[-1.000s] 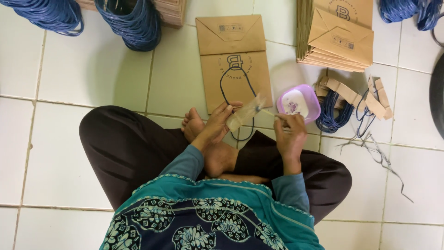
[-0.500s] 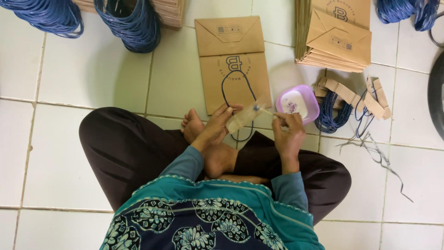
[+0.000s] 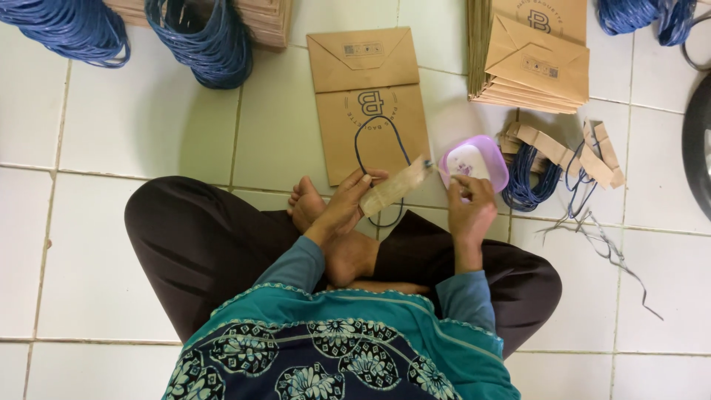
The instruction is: Assembling paper bags by applying glue to components and folding them into shape
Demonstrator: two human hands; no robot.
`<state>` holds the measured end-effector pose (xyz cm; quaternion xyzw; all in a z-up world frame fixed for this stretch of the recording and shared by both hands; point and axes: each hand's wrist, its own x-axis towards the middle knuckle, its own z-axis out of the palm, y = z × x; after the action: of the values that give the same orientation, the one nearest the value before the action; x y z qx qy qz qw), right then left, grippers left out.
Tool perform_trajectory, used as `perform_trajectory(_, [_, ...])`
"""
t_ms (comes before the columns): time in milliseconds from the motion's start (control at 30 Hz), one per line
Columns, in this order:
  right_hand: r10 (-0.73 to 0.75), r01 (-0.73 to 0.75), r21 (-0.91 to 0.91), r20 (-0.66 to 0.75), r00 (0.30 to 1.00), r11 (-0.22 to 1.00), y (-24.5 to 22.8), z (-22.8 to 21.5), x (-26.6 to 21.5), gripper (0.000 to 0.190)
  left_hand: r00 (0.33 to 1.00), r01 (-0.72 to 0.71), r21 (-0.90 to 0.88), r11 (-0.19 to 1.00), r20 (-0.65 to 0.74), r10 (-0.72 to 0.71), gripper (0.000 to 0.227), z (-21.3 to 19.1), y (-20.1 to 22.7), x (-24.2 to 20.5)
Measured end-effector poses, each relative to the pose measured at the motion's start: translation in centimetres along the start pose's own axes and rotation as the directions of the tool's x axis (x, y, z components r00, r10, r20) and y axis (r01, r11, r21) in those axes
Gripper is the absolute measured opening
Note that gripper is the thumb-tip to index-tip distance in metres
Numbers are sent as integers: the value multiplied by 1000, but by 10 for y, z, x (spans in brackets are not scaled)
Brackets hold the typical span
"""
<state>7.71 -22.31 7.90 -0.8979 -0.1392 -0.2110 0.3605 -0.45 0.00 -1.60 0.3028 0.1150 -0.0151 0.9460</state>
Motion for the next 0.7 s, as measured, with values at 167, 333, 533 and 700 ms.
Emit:
perform_trajectory(167, [-44, 18, -296, -81, 996, 955, 98, -8, 4, 4, 998, -56, 70, 996, -14, 57, 30, 2, 0, 0])
perform_trajectory(333, [-65, 59, -382, -3, 998, 922, 57, -14, 10, 19, 941, -326, 682, 655, 169, 293, 28, 44, 51, -16])
perform_trajectory(533, [-14, -140, 464, 314, 949, 875, -80, -42, 24, 17, 810, -529, 820, -216, 565, 160, 26, 45, 79, -19])
perform_trajectory(700, [-335, 159, 437, 364, 869, 885, -140, -58, 27, 35, 930, -366, 617, -697, 273, -247, 44, 65, 97, 4])
